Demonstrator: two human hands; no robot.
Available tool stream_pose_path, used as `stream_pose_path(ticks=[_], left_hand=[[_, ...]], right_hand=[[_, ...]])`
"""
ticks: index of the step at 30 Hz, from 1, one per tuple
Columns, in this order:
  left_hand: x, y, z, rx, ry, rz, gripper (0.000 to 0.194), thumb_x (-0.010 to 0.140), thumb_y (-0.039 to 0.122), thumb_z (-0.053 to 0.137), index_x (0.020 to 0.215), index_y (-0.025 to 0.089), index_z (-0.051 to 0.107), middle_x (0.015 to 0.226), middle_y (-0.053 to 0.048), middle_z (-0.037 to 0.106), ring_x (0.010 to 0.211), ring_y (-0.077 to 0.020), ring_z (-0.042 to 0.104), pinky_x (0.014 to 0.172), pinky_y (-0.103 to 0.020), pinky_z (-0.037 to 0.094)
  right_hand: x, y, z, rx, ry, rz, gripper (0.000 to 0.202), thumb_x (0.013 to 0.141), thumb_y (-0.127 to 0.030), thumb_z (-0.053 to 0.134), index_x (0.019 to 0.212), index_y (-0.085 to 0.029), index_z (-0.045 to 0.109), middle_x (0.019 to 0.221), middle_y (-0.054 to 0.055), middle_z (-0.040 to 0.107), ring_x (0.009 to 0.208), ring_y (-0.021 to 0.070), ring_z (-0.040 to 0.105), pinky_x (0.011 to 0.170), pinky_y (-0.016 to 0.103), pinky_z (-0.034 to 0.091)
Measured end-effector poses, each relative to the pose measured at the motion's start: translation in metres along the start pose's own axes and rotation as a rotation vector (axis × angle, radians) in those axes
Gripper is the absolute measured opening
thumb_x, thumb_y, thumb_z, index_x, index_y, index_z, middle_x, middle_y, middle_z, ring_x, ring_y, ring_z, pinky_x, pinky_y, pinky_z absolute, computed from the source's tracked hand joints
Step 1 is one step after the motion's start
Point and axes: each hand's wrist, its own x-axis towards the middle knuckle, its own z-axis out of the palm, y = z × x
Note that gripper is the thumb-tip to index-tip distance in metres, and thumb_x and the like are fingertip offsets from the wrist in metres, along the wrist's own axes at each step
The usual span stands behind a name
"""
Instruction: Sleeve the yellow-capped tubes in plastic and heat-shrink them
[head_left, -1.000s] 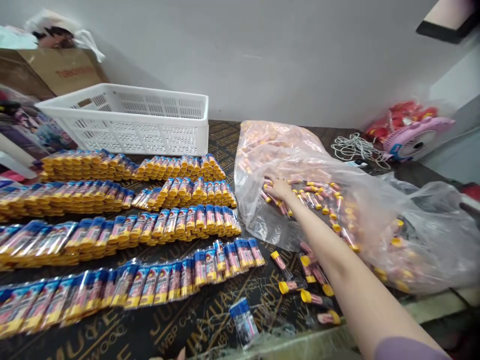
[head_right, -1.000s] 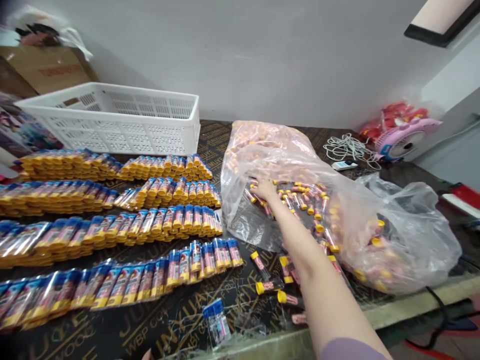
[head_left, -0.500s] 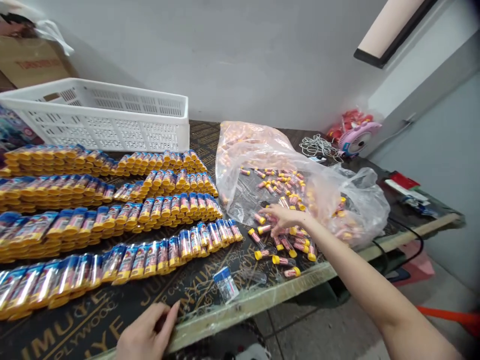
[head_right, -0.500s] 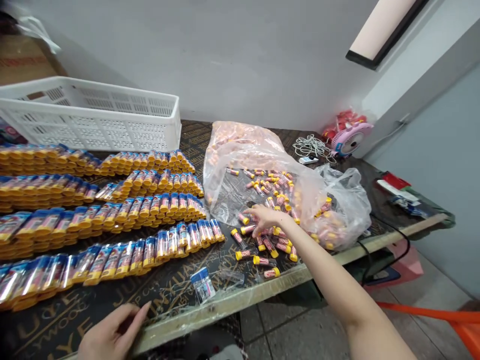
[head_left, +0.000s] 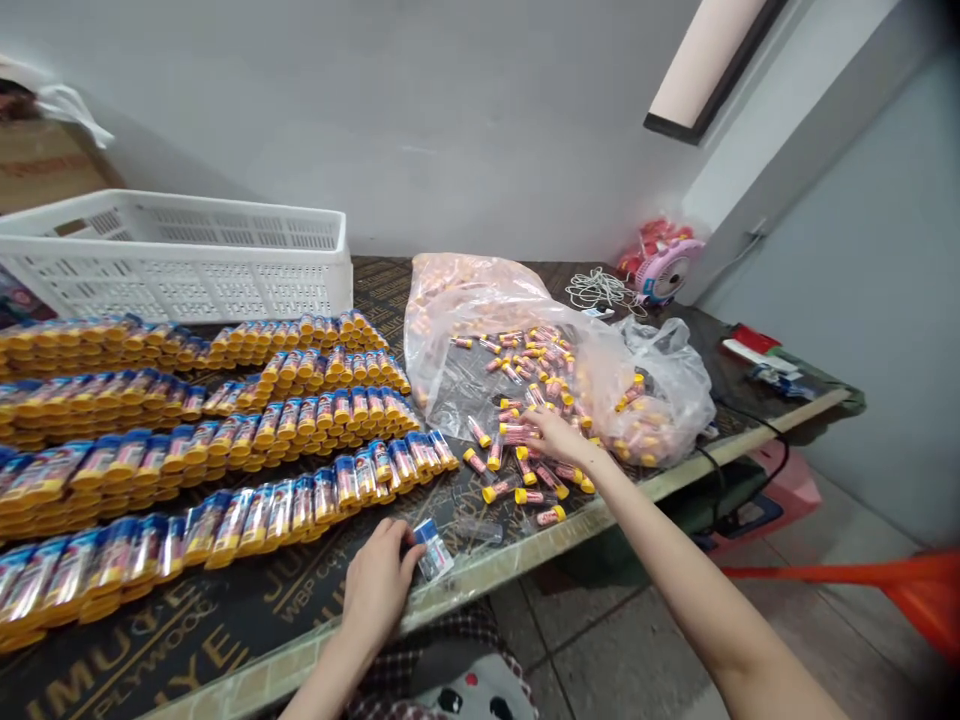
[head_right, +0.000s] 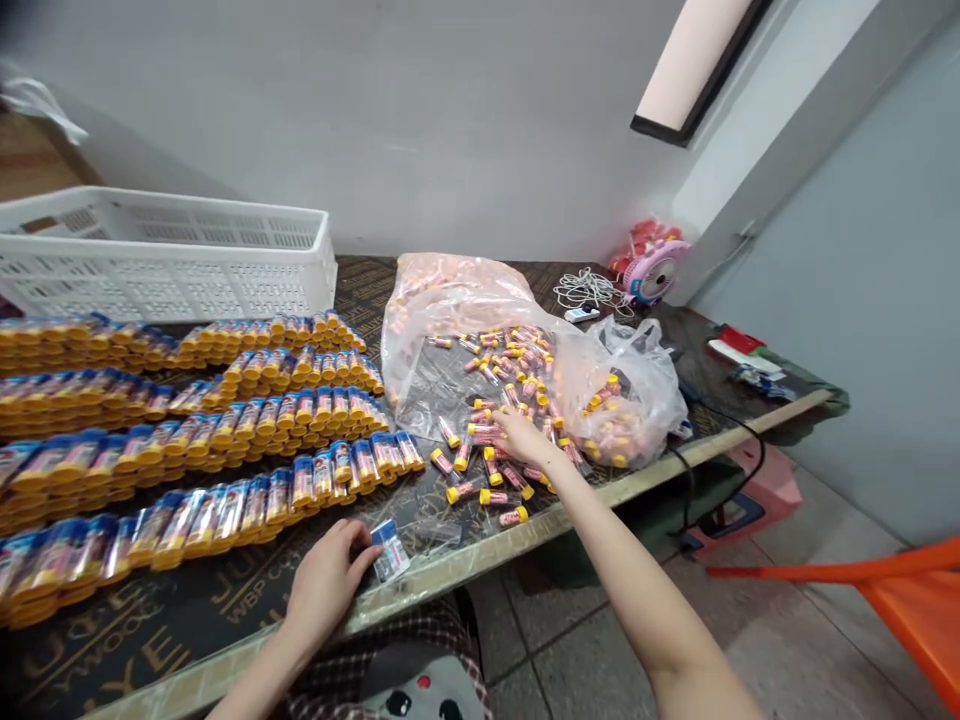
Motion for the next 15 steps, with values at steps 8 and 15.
stream_pose_path(ticks=[8,15], left_hand=[[0.007,-0.002,0.004,0.013,-0.023,0.014,0.014,0.084,0.033,0.046,0.086,0.022,0.054,0.086,-0.002,0.057,0.074,-0.0171,0.056,0.063,-0.026,0.035],[0.004,-0.004,0.007,-0.055,0.082,0.08,0.016,0.082,0.03,0.047,0.074,0.019,0.057,0.081,-0.002,0.056,0.073,-0.0162,0.055,0.067,-0.026,0.037]], right_hand=[[-0.018,-0.004,0.009,0.028,0.029,0.112,0.011,0.075,-0.024,0.065,0.071,-0.016,0.059,0.07,0.002,0.062,0.064,0.015,0.055,0.06,0.023,0.039],[-0.045,0.019,-0.029,0.062,0.272,0.203,0.01,0.076,-0.027,0.061,0.083,-0.019,0.062,0.071,0.001,0.065,0.064,0.0149,0.06,0.061,0.024,0.045]])
